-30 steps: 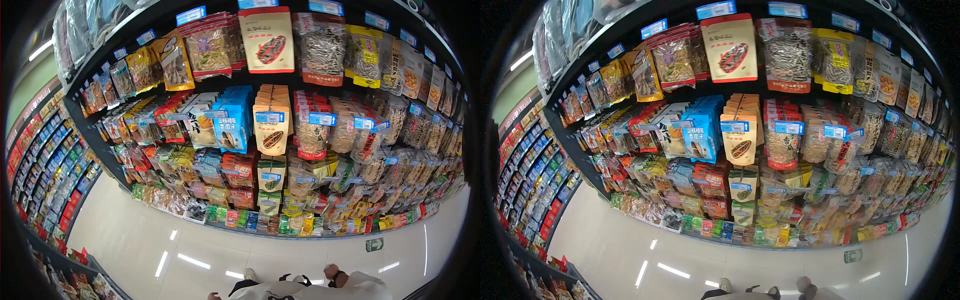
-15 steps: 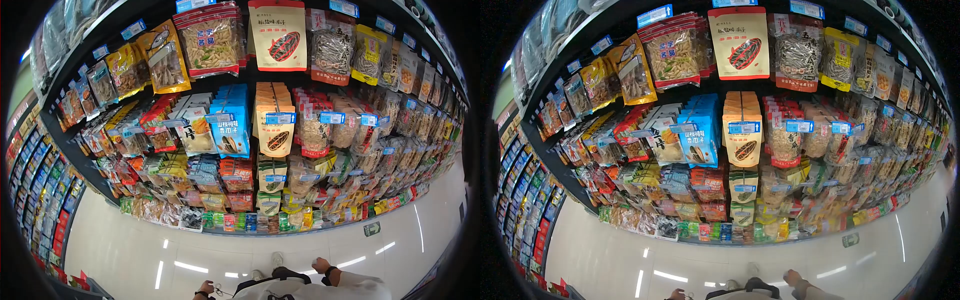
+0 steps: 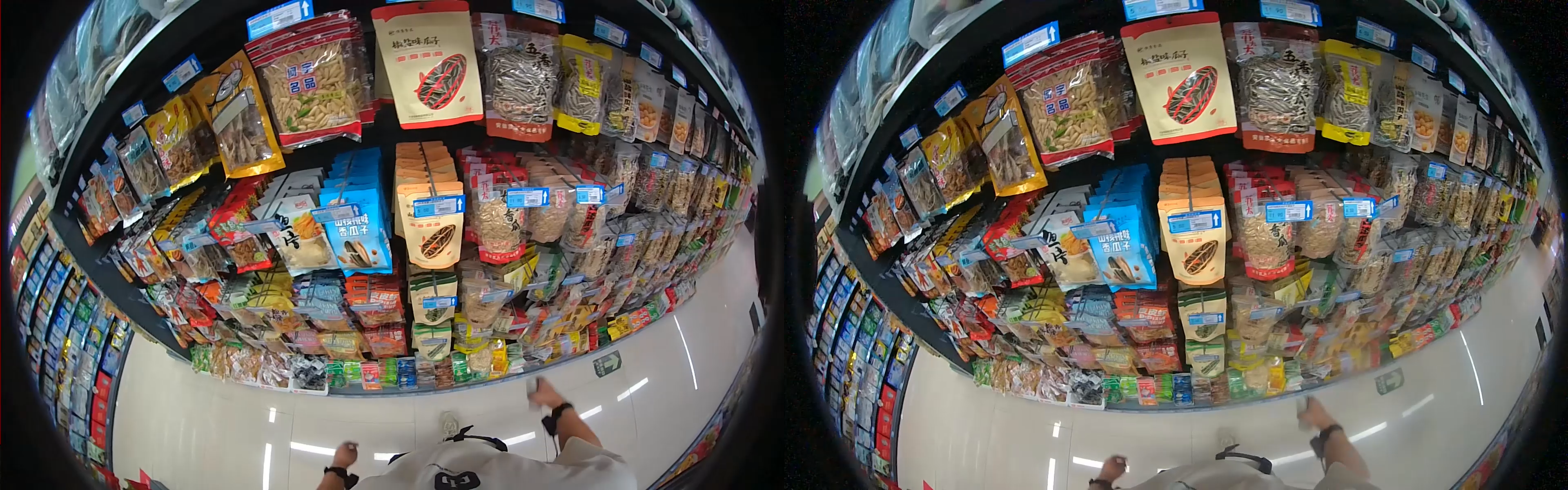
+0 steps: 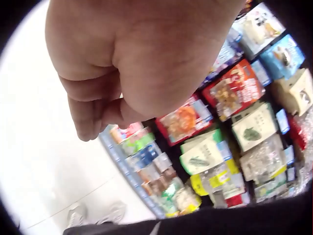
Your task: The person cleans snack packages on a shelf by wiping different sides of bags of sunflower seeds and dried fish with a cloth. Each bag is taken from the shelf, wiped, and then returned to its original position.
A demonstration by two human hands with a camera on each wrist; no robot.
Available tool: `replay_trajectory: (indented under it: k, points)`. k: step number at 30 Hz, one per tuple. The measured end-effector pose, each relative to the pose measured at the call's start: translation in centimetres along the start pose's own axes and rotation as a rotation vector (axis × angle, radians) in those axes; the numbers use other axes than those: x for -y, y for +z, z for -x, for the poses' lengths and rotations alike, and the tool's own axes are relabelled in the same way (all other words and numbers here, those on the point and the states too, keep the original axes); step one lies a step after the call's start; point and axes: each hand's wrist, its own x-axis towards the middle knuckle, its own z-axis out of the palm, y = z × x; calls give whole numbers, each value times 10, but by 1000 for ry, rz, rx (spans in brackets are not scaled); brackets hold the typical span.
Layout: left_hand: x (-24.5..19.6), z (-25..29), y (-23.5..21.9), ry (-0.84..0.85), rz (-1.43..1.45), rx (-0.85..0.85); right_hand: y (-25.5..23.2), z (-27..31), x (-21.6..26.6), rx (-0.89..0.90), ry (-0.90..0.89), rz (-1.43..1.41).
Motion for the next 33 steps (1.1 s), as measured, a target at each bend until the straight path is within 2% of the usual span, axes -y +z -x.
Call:
replay_trajectory:
  k: [1, 2, 3, 4, 5, 6, 7, 8, 9, 11, 14, 16, 18, 19, 20, 21, 22, 24, 25, 28, 31, 32, 33]
  points:
    - [-22, -25, -18, 180, -55, -54, -37, 15, 78, -107, -239, 133]
    - [-42, -59, -41, 533, -254, -87, -55, -19, 79, -267, -484, 195]
    - [-102, -62, -69, 548, -149, -244, -91, -6, 147, -331, -541, 163]
    - [-184, -43, -113, 497, 46, -253, -120, 1, 197, -472, -676, 113]
    - [-240, -45, -144, 619, 167, -265, -157, 21, 258, -431, -640, 108]
    - [-316, -16, -183, 490, 126, -276, -183, 29, 302, -447, -771, -77]
    - [-362, -11, -210, 697, 221, -269, -202, 36, 342, -582, -881, -117]
    - [-408, 1, -236, 763, 231, -272, -223, 49, 383, -593, -1015, -189]
    - [-445, 9, -254, 860, 320, -261, -236, 55, 414, -395, -936, -516]
    - [-514, 20, -288, 1033, 435, -223, -264, 56, 469, -458, -1161, -422]
    - [-606, 28, -329, 1257, 526, -187, -283, 76, 547, -375, -1175, -508]
    - [-662, 15, -351, 1295, 471, -282, -289, 75, 587, -286, -1093, -594]
    - [-714, 7, -364, 1306, 487, -501, -292, 58, 621, -234, -1171, -707]
    - [-736, -1, -368, 1315, 483, -506, -290, 56, 634, -250, -1208, -670]
    - [-757, -12, -370, 1272, 503, -608, -287, 54, 646, -256, -1218, -670]
    - [-773, -20, -373, 1227, 524, -710, -285, 50, 656, -305, -1187, -666]
    - [-786, -24, -375, 1238, 525, -717, -286, 43, 664, -353, -1157, -662]
    - [-802, -27, -380, 1177, 452, -671, -288, 27, 672, -361, -1202, -654]
    - [-806, -26, -382, 1234, 491, -573, -288, 24, 674, -354, -1207, -654]
    - [-810, -24, -380, 1227, 461, -681, -285, 29, 674, -382, -1204, -612]
    - [-812, -31, -382, 1189, 497, -698, -285, 30, 675, -328, -1194, -620]
    - [-813, -34, -382, 1188, 495, -697, -284, 30, 676, -242, -1216, -675]
    - [-813, -17, -381, 1141, 575, -563, -285, 30, 677, -156, -1236, -729]
